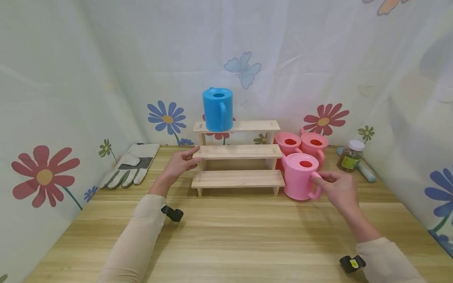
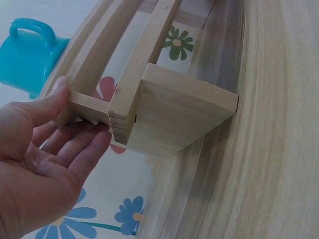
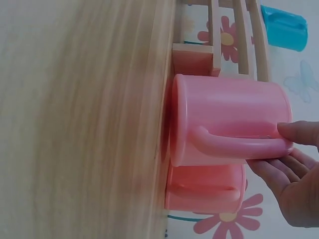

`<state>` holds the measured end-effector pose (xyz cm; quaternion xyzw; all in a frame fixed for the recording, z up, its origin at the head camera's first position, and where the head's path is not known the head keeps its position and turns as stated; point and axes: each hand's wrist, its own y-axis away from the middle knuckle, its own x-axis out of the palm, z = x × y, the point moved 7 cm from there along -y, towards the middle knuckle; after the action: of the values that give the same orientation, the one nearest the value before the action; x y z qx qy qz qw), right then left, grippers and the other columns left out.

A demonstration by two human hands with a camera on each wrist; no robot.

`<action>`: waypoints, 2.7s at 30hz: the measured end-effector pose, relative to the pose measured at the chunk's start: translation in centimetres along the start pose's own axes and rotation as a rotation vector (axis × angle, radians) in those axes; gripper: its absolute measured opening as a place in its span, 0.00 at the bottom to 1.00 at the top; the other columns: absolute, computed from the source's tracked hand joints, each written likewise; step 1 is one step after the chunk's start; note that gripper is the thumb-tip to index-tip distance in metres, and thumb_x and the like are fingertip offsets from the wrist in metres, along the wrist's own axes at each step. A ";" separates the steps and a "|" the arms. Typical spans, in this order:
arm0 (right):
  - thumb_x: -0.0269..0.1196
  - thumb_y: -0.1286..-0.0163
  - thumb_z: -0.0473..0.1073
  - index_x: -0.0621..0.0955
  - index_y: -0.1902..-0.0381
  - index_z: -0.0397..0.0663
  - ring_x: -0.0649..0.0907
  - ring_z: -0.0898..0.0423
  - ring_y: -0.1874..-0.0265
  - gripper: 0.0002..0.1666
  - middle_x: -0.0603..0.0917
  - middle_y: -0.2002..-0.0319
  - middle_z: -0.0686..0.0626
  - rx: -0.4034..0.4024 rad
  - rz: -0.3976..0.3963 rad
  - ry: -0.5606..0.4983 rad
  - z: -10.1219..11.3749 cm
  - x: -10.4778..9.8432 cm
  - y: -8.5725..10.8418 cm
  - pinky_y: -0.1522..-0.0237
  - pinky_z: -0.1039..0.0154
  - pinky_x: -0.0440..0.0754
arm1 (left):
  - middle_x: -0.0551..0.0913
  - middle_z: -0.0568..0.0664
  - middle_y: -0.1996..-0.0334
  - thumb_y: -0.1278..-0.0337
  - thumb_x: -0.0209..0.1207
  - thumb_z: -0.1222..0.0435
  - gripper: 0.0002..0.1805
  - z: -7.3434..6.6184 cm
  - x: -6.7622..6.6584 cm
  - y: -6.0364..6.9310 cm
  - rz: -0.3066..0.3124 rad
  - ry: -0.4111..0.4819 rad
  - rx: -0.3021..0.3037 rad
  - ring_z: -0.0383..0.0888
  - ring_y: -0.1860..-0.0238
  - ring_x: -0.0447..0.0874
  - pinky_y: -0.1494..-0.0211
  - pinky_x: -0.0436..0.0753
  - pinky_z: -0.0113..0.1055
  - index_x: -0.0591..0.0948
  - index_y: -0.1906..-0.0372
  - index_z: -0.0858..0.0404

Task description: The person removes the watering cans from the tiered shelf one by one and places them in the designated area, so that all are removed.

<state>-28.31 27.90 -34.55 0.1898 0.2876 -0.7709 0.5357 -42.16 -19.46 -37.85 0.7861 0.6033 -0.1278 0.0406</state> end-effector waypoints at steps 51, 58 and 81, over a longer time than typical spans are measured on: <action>0.71 0.34 0.45 0.87 0.50 0.41 0.88 0.51 0.54 0.18 0.89 0.56 0.44 -0.451 -0.097 -0.237 13.4 2.1 -0.9 0.51 0.64 0.85 | 0.58 0.52 0.23 0.31 0.62 0.59 0.34 -0.1 0.3 0.3 0.024 0.015 0.008 0.53 0.31 0.70 0.34 0.76 0.42 0.65 0.24 0.54; 0.72 0.34 0.44 0.87 0.49 0.41 0.88 0.51 0.55 0.18 0.89 0.55 0.45 -0.447 0.046 -0.347 17.3 5.7 -2.9 0.51 0.63 0.86 | 0.59 0.52 0.24 0.32 0.62 0.60 0.34 -0.5 0.2 0.3 0.005 0.019 0.012 0.51 0.31 0.70 0.35 0.77 0.42 0.66 0.24 0.55; 0.71 0.35 0.52 0.86 0.49 0.38 0.86 0.48 0.52 0.26 0.88 0.53 0.43 -0.267 -0.022 -0.359 27.0 14.2 -9.4 0.49 0.53 0.86 | 0.62 0.52 0.25 0.33 0.63 0.60 0.33 0.2 0.1 0.0 0.009 0.033 -0.014 0.52 0.32 0.71 0.36 0.77 0.42 0.67 0.25 0.54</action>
<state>-41.68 2.66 -20.27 -0.0262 0.2891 -0.7531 0.5904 -42.21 -19.41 -38.03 0.7904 0.6014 -0.1105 0.0369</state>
